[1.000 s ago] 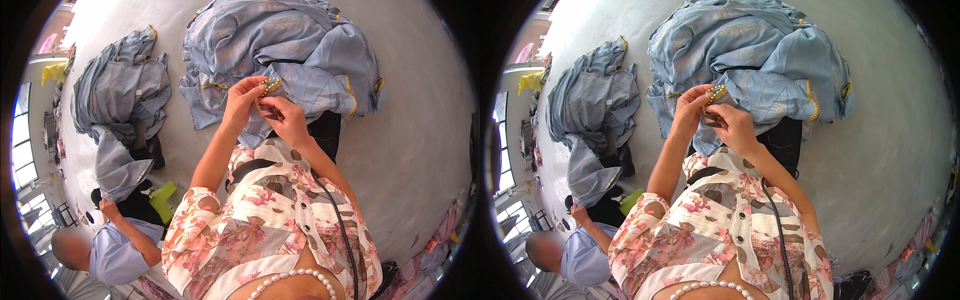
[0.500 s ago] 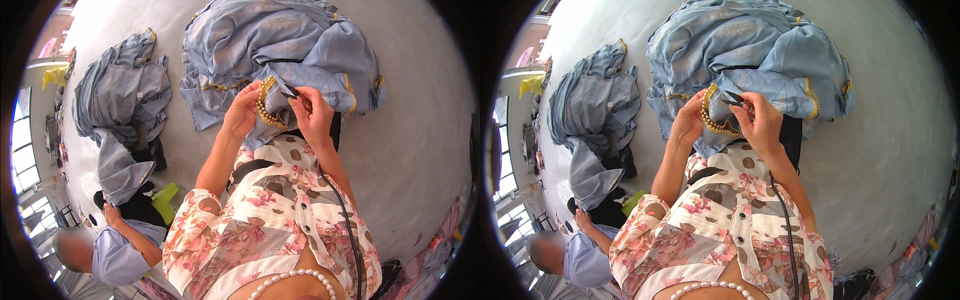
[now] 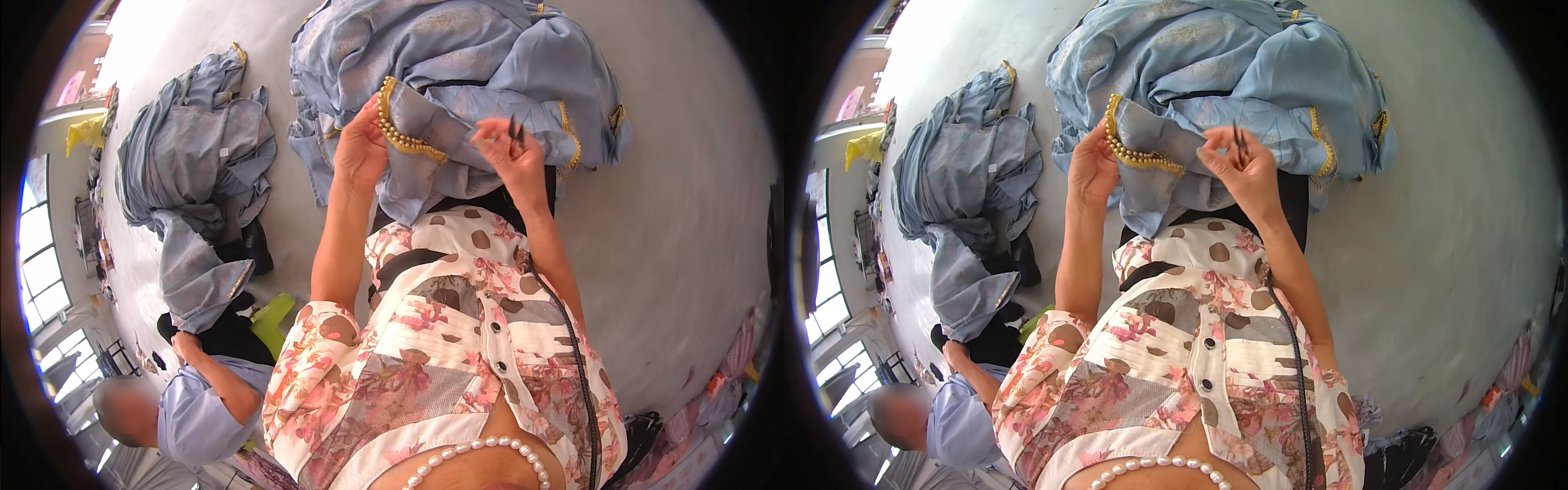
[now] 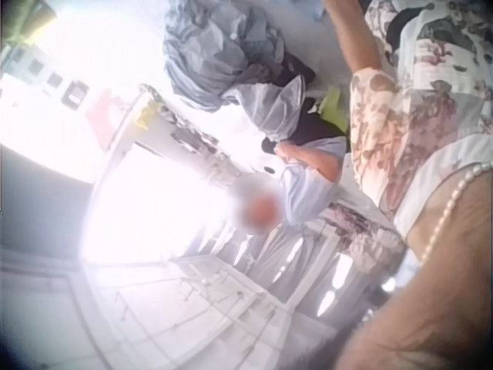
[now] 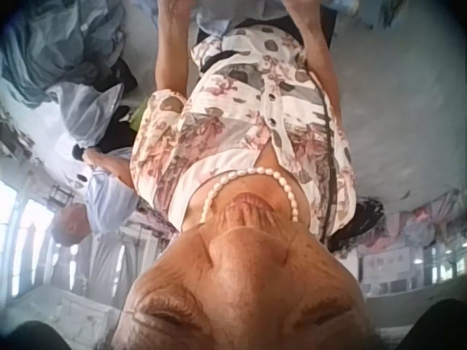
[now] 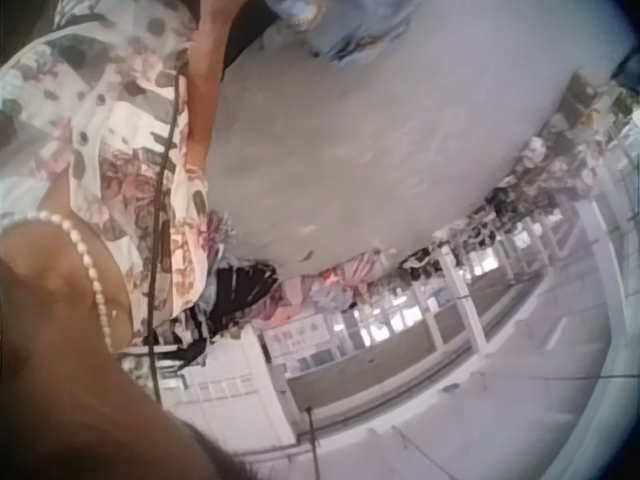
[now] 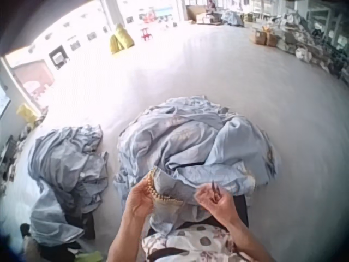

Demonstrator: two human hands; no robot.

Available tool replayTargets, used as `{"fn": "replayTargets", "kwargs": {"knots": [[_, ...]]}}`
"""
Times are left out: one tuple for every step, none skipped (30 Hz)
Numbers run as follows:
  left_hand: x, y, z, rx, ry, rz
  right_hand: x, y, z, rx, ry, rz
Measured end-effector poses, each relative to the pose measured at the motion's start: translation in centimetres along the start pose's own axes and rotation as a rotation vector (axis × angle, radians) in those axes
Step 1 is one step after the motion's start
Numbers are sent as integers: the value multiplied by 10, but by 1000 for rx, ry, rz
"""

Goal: The person repeatedly picks up light blue fabric pieces and aligns a gold beaded trim along the edges. They use a small handheld tool to secure the trim, then place the finished pieces into a growing pile. The process is repeated for multiple fabric sections.

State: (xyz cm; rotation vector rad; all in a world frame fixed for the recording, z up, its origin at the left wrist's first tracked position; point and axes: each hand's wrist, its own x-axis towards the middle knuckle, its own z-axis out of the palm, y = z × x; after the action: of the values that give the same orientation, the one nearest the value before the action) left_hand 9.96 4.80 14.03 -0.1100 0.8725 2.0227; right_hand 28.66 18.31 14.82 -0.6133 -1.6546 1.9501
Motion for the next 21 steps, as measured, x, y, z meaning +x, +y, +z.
{"fn": "replayTargets", "kwargs": {"knots": [[3,2,-2,-9,41,3,-3,7,-3,-21,-86,63],[4,3,-5,-17,83,6,-5,16,-3,-53,-109,104],[5,4,-7,-22,76,3,-7,23,0,-82,-131,144],[6,3,-8,-28,76,1,-8,29,1,-112,-154,184],[7,3,-8,-34,77,0,-7,34,4,-132,-160,185],[8,3,-8,-38,77,0,-5,36,8,-198,-174,159],[9,4,-9,-48,60,3,-3,39,12,-264,-188,133],[10,3,-11,-58,42,6,1,43,15,-330,-201,108],[11,3,-13,-66,23,9,4,65,18,-317,-162,19],[16,3,-22,56,36,68,4,65,19,-286,-164,62],[25,3,-34,179,49,125,5,64,20,-255,-165,105],[25,5,-29,300,61,178,6,61,19,-226,-162,150],[21,5,-24,620,62,377,5,58,18,-246,-168,139],[15,5,-18,940,60,576,4,53,17,-265,-173,128],[7,4,-6,1252,49,776,2,47,14,-291,-173,116],[2,1,-1,1285,-143,702,0,42,14,-289,-180,102],[-2,-2,3,1308,-334,624,-1,37,16,-287,-188,89],[-4,-2,9,1324,-530,546,0,31,17,-284,-192,71],[-6,1,17,1430,-678,576,-1,25,17,-238,-179,81],[-8,1,19,1479,-716,580,-2,20,17,-191,-166,91],[-8,1,21,1529,-761,584,-3,15,17,-144,-147,99]]}}
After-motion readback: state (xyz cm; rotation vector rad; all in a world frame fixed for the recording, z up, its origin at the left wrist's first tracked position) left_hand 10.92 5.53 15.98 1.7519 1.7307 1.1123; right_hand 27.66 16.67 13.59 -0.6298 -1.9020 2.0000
